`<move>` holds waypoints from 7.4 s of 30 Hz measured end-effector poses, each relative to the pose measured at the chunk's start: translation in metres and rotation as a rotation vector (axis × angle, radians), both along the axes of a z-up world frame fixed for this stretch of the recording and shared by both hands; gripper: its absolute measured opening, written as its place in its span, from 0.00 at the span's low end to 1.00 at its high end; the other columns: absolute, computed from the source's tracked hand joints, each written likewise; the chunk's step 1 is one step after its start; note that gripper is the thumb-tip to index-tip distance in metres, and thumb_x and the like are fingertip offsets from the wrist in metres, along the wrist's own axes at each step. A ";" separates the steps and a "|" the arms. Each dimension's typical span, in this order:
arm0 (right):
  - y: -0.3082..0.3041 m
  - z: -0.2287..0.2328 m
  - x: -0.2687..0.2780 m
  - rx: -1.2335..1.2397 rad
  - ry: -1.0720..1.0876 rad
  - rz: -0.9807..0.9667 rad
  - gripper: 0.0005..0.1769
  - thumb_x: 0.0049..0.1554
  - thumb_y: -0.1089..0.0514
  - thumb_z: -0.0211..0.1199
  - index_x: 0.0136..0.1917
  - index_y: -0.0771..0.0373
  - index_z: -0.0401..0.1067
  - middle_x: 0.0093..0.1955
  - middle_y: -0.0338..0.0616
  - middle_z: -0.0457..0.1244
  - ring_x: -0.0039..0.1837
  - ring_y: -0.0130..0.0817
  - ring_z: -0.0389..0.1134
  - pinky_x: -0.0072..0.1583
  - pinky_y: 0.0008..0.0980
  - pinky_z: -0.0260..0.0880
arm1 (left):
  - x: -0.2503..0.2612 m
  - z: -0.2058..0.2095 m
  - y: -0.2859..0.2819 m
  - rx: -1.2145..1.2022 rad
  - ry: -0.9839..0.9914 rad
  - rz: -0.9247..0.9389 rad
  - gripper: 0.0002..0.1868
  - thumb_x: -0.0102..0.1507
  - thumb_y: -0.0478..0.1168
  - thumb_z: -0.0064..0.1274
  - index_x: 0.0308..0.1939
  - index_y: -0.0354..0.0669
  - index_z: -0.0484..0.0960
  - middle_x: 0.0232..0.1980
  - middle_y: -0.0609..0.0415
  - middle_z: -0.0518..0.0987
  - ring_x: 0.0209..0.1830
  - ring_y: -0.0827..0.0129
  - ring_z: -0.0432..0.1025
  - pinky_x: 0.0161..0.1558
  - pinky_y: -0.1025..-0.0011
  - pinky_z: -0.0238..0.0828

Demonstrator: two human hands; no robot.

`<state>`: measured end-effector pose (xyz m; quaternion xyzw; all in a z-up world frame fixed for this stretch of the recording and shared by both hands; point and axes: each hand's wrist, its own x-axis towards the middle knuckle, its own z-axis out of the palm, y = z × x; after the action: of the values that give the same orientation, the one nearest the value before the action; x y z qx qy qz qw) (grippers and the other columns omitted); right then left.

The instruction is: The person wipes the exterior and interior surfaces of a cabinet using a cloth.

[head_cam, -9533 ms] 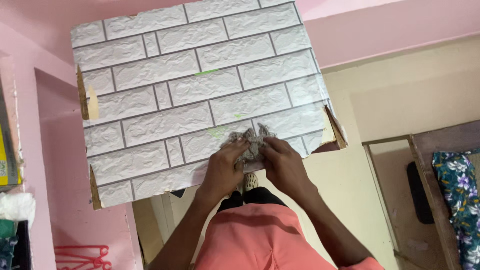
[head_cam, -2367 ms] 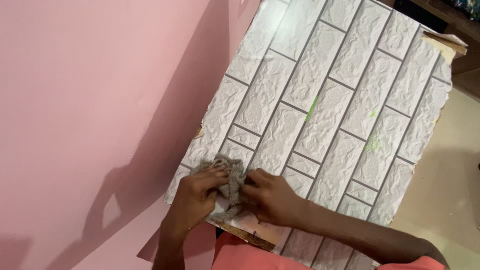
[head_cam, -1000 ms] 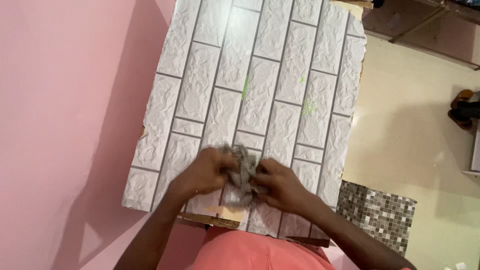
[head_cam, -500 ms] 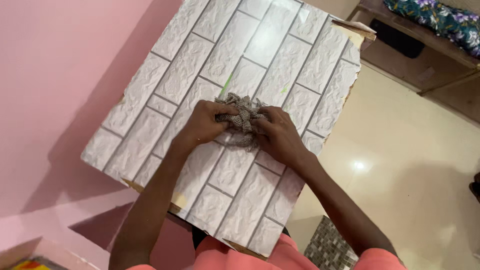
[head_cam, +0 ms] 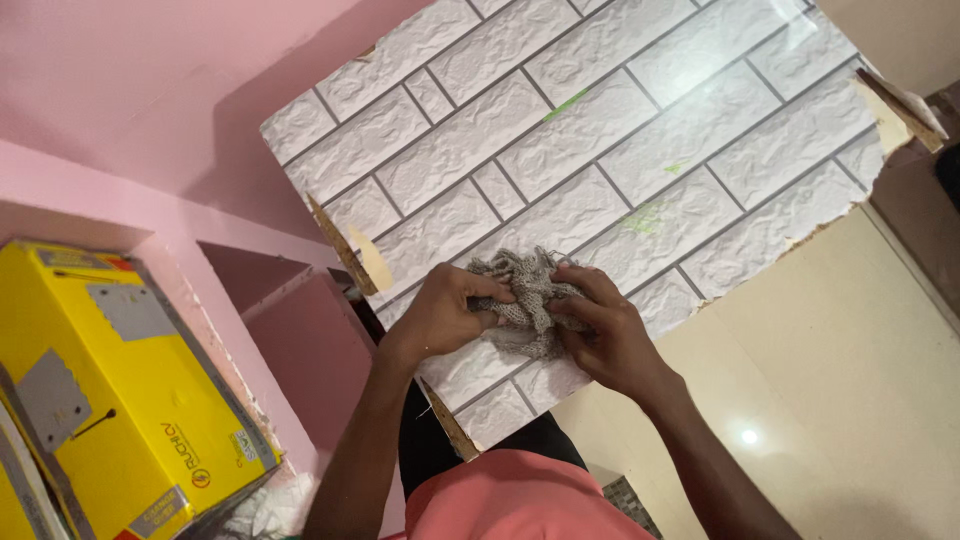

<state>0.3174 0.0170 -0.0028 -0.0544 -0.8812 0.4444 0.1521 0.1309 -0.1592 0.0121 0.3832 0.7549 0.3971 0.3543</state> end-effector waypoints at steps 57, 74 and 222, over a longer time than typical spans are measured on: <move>0.055 -0.009 0.054 0.211 0.167 0.370 0.23 0.52 0.64 0.70 0.61 0.68 0.70 0.70 0.59 0.58 0.72 0.61 0.59 0.68 0.53 0.64 | 0.223 -0.045 0.047 0.183 0.484 0.947 0.23 0.56 0.27 0.61 0.56 0.40 0.84 0.59 0.43 0.83 0.62 0.56 0.78 0.61 0.63 0.75; -0.143 -0.169 0.156 -0.149 -0.271 0.753 0.20 0.52 0.64 0.72 0.58 0.66 0.74 0.60 0.52 0.65 0.61 0.50 0.70 0.58 0.42 0.73 | 0.397 -0.254 -0.130 0.710 -0.798 1.729 0.19 0.64 0.31 0.52 0.59 0.34 0.83 0.44 0.46 0.80 0.35 0.63 0.71 0.32 0.75 0.66; 0.398 0.008 0.028 0.297 0.020 0.312 0.21 0.47 0.67 0.69 0.56 0.70 0.76 0.69 0.61 0.63 0.67 0.58 0.66 0.64 0.46 0.70 | 0.146 -0.006 0.389 -0.110 0.586 0.238 0.36 0.54 0.35 0.61 0.64 0.24 0.70 0.59 0.37 0.71 0.63 0.45 0.65 0.59 0.53 0.68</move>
<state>0.3450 0.4148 0.0053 0.1102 -0.9332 0.3283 0.0964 0.2773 0.2301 0.0064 0.3704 0.8848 0.2671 0.0929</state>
